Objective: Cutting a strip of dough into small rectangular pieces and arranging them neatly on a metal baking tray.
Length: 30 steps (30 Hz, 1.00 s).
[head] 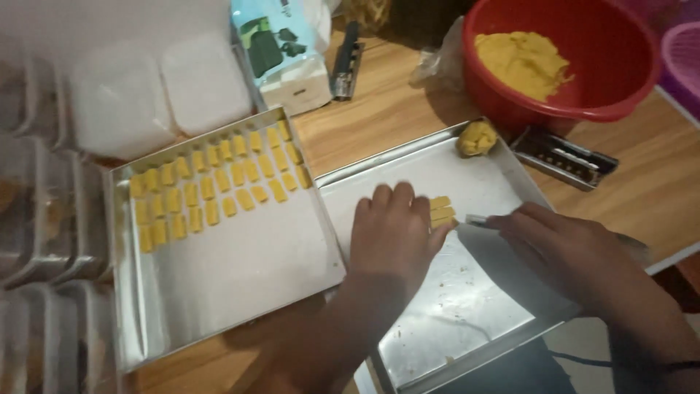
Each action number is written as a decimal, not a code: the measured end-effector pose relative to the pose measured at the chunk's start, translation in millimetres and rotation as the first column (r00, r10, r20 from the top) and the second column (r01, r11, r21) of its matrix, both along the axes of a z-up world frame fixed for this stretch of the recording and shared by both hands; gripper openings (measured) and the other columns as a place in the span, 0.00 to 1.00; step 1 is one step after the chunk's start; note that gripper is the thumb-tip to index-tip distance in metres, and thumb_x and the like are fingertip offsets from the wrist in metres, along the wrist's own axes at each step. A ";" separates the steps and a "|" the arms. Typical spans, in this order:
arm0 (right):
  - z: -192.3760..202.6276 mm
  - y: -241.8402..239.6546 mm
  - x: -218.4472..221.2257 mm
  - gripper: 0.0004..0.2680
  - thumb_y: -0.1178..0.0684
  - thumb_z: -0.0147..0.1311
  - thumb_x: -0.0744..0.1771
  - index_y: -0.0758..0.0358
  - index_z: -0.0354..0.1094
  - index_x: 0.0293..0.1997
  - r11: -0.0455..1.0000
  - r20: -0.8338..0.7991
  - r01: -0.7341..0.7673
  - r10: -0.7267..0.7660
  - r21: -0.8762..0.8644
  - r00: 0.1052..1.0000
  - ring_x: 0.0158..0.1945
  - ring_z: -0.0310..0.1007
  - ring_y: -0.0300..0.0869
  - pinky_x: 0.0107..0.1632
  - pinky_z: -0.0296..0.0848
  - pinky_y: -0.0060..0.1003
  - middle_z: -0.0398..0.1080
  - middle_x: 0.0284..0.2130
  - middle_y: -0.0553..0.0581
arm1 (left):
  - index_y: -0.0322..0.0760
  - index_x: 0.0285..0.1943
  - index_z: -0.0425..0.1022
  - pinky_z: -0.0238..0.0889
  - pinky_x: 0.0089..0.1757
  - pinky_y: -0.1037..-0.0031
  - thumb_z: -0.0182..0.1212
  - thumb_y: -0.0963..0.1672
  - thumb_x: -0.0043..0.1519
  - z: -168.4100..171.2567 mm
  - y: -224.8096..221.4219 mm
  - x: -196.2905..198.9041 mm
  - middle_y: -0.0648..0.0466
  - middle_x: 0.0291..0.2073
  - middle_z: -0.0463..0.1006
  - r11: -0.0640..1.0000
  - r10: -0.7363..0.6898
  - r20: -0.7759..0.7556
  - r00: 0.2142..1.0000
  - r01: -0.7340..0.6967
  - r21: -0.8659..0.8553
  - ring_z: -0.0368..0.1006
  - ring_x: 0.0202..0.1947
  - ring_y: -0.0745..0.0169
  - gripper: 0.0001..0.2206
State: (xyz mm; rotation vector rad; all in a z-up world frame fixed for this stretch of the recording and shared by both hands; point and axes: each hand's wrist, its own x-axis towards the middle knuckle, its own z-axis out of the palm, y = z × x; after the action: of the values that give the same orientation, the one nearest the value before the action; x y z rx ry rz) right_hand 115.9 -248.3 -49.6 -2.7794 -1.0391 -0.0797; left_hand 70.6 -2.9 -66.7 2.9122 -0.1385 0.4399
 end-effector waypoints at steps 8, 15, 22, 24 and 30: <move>10.7 5.3 7.4 0.25 0.54 0.62 0.59 0.33 0.67 0.62 0.987 -0.162 -0.037 0.011 -0.158 0.987 0.35 0.82 0.42 0.29 0.76 0.45 0.76 0.41 0.40 | 0.44 0.34 0.79 0.56 0.37 0.62 0.66 0.59 0.61 -53.4 -8.4 -11.1 0.57 0.31 0.71 0.983 -0.030 0.055 0.998 0.019 0.181 0.65 0.36 0.53 0.20; 6.6 2.3 5.7 0.24 0.53 0.63 0.59 0.34 0.69 0.61 0.991 -0.136 -0.069 0.053 -0.117 0.989 0.37 0.81 0.39 0.29 0.75 0.43 0.76 0.40 0.38 | 0.40 0.33 0.78 0.57 0.38 0.62 0.69 0.62 0.57 -54.1 -10.4 -20.6 0.57 0.29 0.71 0.983 -0.083 0.171 0.982 0.053 0.174 0.66 0.34 0.54 0.25; 8.6 9.0 8.9 0.20 0.49 0.62 0.61 0.44 0.70 0.60 0.984 -0.065 -0.154 0.149 -0.086 0.987 0.34 0.81 0.40 0.24 0.74 0.43 0.77 0.38 0.43 | 0.37 0.42 0.80 0.59 0.38 0.63 0.72 0.60 0.54 -52.7 -8.2 -19.5 0.56 0.32 0.72 0.991 -0.100 0.254 0.962 0.073 0.115 0.67 0.34 0.55 0.26; 15.6 13.8 8.1 0.20 0.48 0.61 0.62 0.40 0.68 0.61 0.978 -0.095 -0.192 0.184 -0.086 0.978 0.34 0.81 0.41 0.24 0.75 0.44 0.77 0.39 0.42 | 0.39 0.40 0.79 0.57 0.37 0.63 0.70 0.60 0.55 -55.0 -8.3 -18.7 0.57 0.31 0.71 0.988 -0.102 0.224 0.969 0.073 0.133 0.66 0.33 0.55 0.25; 28.0 22.9 14.3 0.16 0.52 0.53 0.66 0.52 0.69 0.61 0.936 -0.122 -0.347 0.339 -0.055 0.933 0.30 0.79 0.41 0.25 0.75 0.42 0.76 0.36 0.49 | 0.38 0.41 0.81 0.59 0.39 0.60 0.70 0.59 0.56 -60.8 -7.8 -18.0 0.56 0.32 0.74 0.991 -0.119 0.226 0.967 0.100 0.093 0.68 0.35 0.53 0.24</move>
State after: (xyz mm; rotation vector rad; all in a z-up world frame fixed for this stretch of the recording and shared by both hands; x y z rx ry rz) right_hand 130.3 -225.5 -21.6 -2.5828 -1.5064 0.1612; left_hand 52.6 -10.7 -127.5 2.9029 -0.3577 0.7705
